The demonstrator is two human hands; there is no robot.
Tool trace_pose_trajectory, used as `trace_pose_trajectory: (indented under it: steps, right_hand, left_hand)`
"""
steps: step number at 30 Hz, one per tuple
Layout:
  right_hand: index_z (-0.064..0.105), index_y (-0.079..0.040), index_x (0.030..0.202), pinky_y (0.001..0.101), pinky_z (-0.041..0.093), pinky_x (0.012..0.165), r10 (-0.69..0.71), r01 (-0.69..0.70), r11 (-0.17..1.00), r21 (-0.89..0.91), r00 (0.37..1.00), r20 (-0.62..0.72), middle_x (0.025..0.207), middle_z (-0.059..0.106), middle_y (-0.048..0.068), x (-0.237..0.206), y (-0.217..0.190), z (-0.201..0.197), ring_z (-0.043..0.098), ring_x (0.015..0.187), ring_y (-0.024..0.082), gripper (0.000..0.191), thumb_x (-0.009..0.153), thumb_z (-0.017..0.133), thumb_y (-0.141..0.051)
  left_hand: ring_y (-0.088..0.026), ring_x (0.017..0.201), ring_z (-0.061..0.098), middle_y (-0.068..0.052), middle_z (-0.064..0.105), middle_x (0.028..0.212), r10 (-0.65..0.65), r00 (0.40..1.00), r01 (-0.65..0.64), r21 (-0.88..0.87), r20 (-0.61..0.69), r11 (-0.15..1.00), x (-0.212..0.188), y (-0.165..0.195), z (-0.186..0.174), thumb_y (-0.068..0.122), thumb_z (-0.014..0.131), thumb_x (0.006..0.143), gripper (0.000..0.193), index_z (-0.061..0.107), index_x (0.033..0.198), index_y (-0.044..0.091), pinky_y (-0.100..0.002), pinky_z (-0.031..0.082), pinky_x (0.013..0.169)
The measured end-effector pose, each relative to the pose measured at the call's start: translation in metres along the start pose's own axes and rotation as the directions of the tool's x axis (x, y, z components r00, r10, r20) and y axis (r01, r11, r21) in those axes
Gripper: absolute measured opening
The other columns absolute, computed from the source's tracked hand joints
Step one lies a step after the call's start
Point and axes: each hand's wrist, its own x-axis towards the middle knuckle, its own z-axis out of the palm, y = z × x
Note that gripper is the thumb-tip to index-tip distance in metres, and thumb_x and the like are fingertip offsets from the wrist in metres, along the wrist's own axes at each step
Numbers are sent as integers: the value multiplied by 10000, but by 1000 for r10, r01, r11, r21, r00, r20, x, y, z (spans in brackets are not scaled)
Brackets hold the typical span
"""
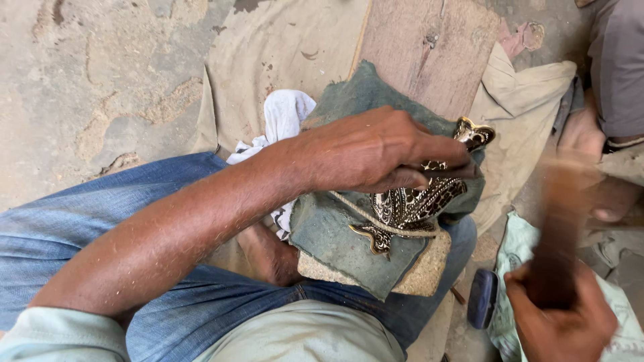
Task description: The person sits cross-legged on the ground and uses a hammer and chisel to shape a decorative metal object resting on a cushion. They repeatedly strike the chisel to refine the object's surface and edges.
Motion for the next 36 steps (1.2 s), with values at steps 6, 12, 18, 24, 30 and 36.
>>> trace_pose_trajectory:
  steps: [6,12,18,24,30,36]
  right_hand:
    - [573,54,1198,299,568,915,35,43,786,617,993,-114,977,670,108,-8,-7,20,677,936,146,381,858,740,92]
    - [572,43,1242,318,583,962,121,-201,794,574,977,174,1003,674,100,12,4,20,679,1007,161,423,864,739,133]
    - [605,51,1290,363,557,895,80,-40,988,-149,957,278,1025,691,168,97,90,5,680,912,260,372,941,724,103]
    - [519,3,1353,392,561,803,-4,-122,965,232,879,476,1016,655,91,176,169,42,689,902,224,431,947,655,-43]
    - [529,-4,1340,375,562,802,-19,-78,988,136,799,600,1017,657,91,216,190,65,689,896,213,426,936,662,-39]
    - [538,-12,1326,358,564,800,5,-1,1000,-7,797,604,1018,659,91,215,198,72,689,891,202,421,926,668,-35]
  left_hand:
    - [-129,690,736,-45,741,811,-235,932,234,-36,-276,971,-9,13,11,180,721,997,370,597,1331,83,-324,563,574]
    - [-160,661,701,-70,692,749,-377,882,382,-39,-283,923,-7,11,23,143,786,942,295,581,1122,31,-350,526,567]
    - [-142,635,712,-65,698,716,-502,820,499,-84,-274,862,4,13,31,163,762,952,287,566,1116,33,-350,543,554]
    - [-160,545,660,-76,693,664,-588,749,605,-44,-307,795,16,15,36,195,795,916,436,590,1272,48,-353,513,520]
    - [-151,583,682,-62,709,707,-552,777,583,13,-303,813,23,9,41,216,830,889,424,627,1229,65,-343,524,530]
    - [-131,608,691,-59,708,719,-500,829,517,1,-251,856,22,11,41,185,777,950,375,624,1273,72,-337,516,535]
